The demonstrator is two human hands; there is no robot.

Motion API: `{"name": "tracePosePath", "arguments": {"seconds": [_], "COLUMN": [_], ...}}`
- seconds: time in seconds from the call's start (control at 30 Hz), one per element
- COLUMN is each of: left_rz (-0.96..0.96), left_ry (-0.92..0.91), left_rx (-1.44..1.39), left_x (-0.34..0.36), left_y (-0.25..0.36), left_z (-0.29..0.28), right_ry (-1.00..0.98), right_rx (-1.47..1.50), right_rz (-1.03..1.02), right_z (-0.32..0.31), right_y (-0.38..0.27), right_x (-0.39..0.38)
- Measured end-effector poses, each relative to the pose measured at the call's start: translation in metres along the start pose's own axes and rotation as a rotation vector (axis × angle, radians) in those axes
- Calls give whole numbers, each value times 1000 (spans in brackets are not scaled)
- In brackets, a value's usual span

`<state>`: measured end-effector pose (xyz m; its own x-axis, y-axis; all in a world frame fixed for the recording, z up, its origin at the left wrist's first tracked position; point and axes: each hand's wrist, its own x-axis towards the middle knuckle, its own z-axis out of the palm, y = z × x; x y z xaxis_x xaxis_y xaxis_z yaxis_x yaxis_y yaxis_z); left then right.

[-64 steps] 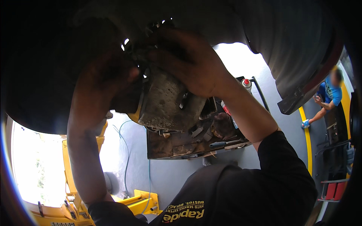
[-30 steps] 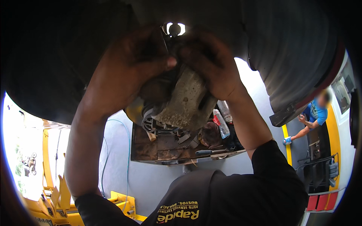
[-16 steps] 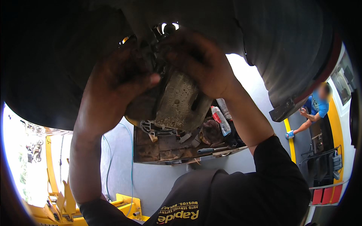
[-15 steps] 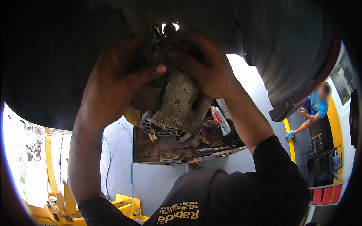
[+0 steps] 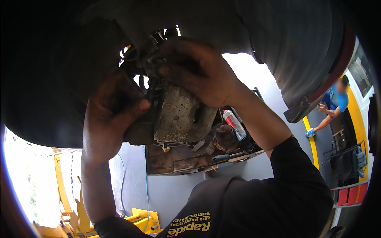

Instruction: The person works on a vehicle's front suspension and brake assembly while the car is raised on a lift. They use a wrench and spray lubricant on bolts, then manipulate and install a metal suspension component into place.

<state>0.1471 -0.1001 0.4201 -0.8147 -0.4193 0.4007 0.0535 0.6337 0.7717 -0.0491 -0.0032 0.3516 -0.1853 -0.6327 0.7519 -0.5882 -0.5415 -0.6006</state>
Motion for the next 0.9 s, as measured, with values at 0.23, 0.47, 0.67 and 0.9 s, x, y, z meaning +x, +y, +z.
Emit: {"name": "tracePosePath", "arguments": {"seconds": [0.23,0.47,0.67,0.9], "left_rz": [43,6,-10,159], "left_ry": [71,46,53,-31], "left_rx": [-201,-287,-361,-519], "left_x": [-7,-6,-9,-8], "left_y": [-21,-32,-36,-35], "left_z": [-1,4,8,14], "right_ry": [0,-13,2,15], "right_rx": [17,114,129,155], "right_rz": [20,48,-20,-41], "right_z": [0,-3,-4,-2], "right_y": [2,1,-1,2], "right_x": [-1,-1,0,0]}}
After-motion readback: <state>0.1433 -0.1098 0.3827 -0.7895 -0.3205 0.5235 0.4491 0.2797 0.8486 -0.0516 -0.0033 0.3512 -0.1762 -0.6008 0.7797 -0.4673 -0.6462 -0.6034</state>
